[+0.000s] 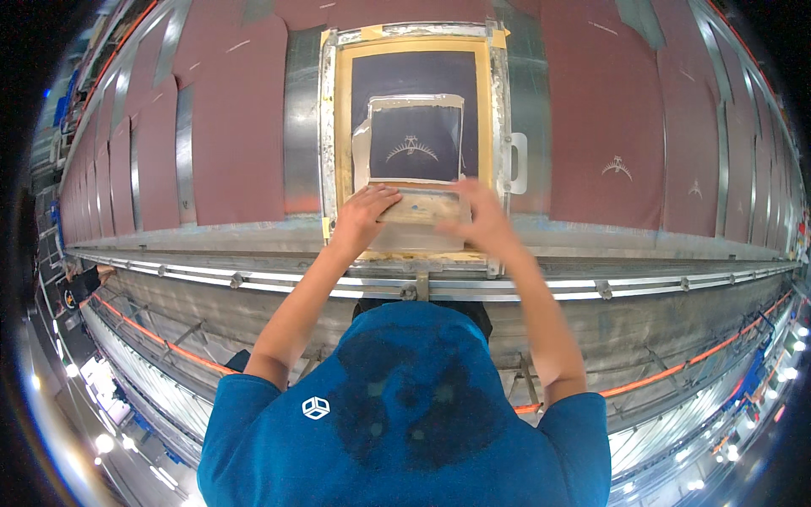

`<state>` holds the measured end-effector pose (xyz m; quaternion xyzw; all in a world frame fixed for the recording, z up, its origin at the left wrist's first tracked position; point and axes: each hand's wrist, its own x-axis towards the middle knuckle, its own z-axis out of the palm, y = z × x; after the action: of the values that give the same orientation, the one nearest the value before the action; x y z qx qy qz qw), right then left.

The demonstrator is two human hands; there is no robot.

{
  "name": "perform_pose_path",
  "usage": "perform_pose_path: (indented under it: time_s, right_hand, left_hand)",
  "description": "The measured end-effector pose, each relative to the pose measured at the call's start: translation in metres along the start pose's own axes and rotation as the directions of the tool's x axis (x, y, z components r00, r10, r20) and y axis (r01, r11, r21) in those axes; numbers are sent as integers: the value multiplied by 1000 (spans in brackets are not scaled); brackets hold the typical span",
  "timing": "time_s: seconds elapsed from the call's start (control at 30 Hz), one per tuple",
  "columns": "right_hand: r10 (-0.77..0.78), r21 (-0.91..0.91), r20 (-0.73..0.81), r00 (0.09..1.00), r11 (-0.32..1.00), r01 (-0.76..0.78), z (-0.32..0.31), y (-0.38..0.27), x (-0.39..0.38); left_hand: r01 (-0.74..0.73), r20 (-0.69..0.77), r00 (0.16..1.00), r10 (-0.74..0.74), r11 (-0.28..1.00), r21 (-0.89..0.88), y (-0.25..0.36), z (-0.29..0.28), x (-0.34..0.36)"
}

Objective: The person mixes a beige paste in a small container, then pours it onto a screen printing frame. They use a squeegee to pull the paste across the screen, repeatedly wiping the squeegee and reapplying paste to maintain coverage.

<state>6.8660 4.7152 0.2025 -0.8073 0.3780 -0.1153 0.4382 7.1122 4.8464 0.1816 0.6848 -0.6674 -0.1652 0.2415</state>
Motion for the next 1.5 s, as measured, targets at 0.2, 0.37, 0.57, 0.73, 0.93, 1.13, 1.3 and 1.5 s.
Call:
perform_pose_path:
  time_s: [0.2, 0.37, 0.57, 0.73, 0.93, 1.13, 1.3, 1.5]
  right_hand:
    - [345, 74, -440, 829, 934, -349, -47, 77, 75]
    - [204, 82, -610, 766, 977, -195, -36, 85, 96]
    - [238, 163, -551, 800, 971, -177, -4, -22, 105]
    - [251, 259, -518, 818, 957, -130, 127, -106, 143]
    - [128, 243, -617, 777, 969, 33, 262, -174, 173]
    - [271, 346, -578, 770, 936, -70, 274, -183, 181]
    - [348, 361, -551, 758, 919, -159, 276, -192, 184]
    - [367, 311, -543, 755, 923, -225, 283, -187, 192]
  left_hand:
    - [10, 20, 1000, -10, 1000, -20, -2, 3, -7]
    - [-17, -22, 1000, 17, 1000, -23, -4, 1, -21]
    - [0, -137, 991, -4, 1000, -30, -26, -51, -73]
    - [71, -122, 990, -67, 997, 26, -129, -133, -136]
    - [137, -19, 990, -137, 990, -24, -235, -206, -203]
    - [88, 43, 995, -90, 995, 47, -251, -219, -206]
    - [44, 15, 999, -46, 995, 85, -263, -223, -211]
    - [25, 82, 996, -29, 998, 51, -264, -237, -234]
